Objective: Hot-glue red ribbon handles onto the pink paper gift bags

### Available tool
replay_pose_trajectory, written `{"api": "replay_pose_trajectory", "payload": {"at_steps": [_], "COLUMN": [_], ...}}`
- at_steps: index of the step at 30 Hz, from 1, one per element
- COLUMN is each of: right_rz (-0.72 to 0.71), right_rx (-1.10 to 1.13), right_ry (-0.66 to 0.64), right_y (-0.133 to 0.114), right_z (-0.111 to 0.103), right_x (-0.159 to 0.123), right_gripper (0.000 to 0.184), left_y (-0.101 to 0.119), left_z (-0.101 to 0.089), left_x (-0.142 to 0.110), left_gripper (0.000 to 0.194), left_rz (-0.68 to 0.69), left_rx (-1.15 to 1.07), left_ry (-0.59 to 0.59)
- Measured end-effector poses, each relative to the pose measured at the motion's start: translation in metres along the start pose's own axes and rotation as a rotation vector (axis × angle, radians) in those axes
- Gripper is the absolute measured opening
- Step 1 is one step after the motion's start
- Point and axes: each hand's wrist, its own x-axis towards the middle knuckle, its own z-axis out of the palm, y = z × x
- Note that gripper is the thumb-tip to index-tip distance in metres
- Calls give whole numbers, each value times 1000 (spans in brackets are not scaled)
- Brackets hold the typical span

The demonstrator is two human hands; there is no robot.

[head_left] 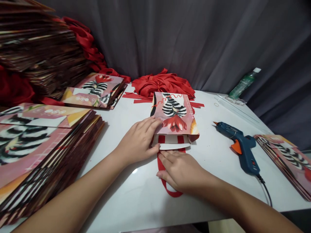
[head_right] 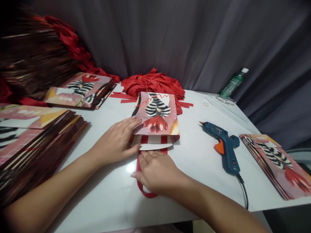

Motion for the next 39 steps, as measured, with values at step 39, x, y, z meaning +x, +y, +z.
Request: {"api": "replay_pose_trajectory", "payload": {"at_steps": [39], "right_rz": [270], "right_rx": [-104], "right_ry": [308], "right_y": [17], "right_z": [-15], "right_x": [-30], "right_gripper": [29], "left_y": [0], "left_z": [-13], "left_x": [-1], "left_gripper": [45], "left_rz": [92], "left_rx": [-69], "left_ry": [-101]}}
